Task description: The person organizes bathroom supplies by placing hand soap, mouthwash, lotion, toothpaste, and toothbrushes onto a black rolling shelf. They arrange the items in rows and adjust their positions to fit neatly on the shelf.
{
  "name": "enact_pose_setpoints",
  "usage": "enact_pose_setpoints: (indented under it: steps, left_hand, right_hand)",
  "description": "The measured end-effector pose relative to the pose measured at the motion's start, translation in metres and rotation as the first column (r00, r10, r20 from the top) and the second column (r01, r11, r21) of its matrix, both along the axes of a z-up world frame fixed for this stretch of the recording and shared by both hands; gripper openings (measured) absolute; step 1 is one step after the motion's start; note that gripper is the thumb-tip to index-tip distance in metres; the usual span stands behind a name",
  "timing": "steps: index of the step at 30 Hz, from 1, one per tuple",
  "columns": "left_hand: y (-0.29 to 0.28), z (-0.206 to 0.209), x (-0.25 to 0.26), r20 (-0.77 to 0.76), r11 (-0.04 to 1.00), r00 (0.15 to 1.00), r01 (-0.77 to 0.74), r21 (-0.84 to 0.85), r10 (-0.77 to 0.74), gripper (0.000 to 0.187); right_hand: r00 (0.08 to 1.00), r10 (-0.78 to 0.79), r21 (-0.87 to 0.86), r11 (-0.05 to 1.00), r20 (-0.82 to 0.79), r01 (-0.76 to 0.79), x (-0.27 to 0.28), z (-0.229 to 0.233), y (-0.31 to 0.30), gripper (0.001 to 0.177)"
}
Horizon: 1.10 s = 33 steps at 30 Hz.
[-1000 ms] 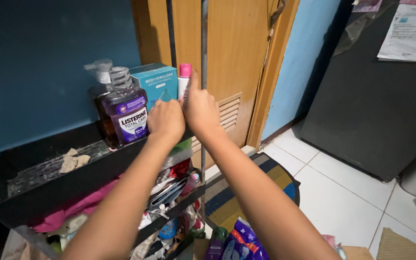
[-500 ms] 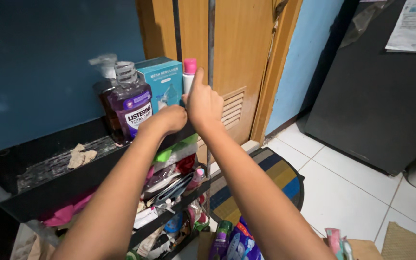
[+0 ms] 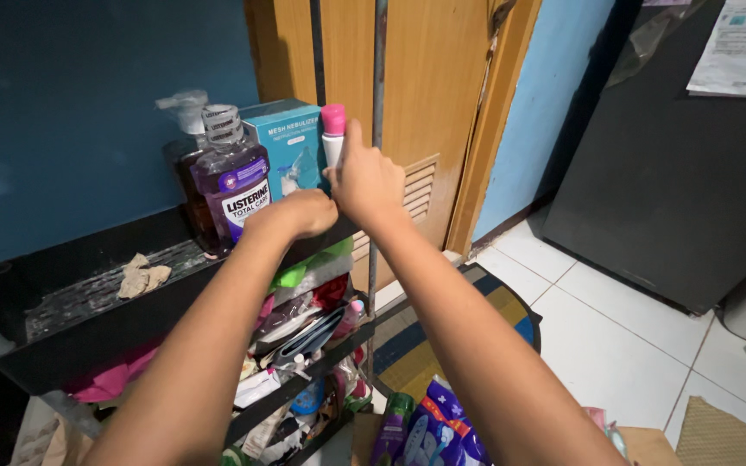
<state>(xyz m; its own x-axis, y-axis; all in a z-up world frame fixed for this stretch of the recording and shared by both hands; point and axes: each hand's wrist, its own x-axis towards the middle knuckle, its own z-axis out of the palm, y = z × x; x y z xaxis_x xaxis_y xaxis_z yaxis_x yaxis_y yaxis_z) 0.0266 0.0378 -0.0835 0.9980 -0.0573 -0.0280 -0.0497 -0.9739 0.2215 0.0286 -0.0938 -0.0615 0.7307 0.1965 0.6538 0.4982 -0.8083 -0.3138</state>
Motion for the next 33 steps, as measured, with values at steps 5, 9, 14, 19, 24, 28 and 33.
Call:
enact_pose_setpoints:
  steps: [5,9,14,19,24,28,33]
  left_hand:
    - [-0.007,0.009,-0.014,0.053,0.999,0.998,-0.03,0.014,0.029,0.049]
    - [-0.013,0.021,-0.035,0.064,0.991,0.989,-0.133,0.009,0.132,0.048]
    - [-0.022,0.035,-0.064,0.109,0.996,0.99,-0.084,-0.031,0.087,0.044]
    - [-0.007,0.06,-0.103,0.429,0.95,0.903,0.126,-0.287,0.01,0.029]
    - [0.012,0.065,-0.124,0.709,0.999,0.705,-0.03,0.031,-0.001,0.03]
    - [-0.004,0.045,-0.11,0.544,0.884,0.828,-0.15,0.443,-0.132,0.016]
    - [-0.013,0.016,-0.091,0.48,0.797,0.862,-0.173,0.578,-0.161,0.015]
  right_hand:
    - [0.999,0.019,-0.019,1.0,-0.049,-0.02,0.006,0.007,-0.002,0.068]
    - [0.999,-0.001,-0.023,1.0,-0.052,0.0,0.008,0.004,0.0,0.073]
    - [0.994,0.098,0.011,0.995,-0.058,-0.097,0.016,0.007,-0.005,0.074]
    - [0.998,0.066,-0.005,0.998,-0.021,-0.066,0.001,0.005,-0.01,0.07]
    - [0.978,0.205,0.239,0.949,0.028,-0.206,-0.028,-0.002,-0.019,0.079]
    - [0.894,0.19,0.198,0.937,0.407,-0.289,-0.044,-0.007,-0.023,0.061]
    - [0.889,0.366,0.129,0.902,0.274,-0.411,-0.05,-0.012,-0.019,0.014]
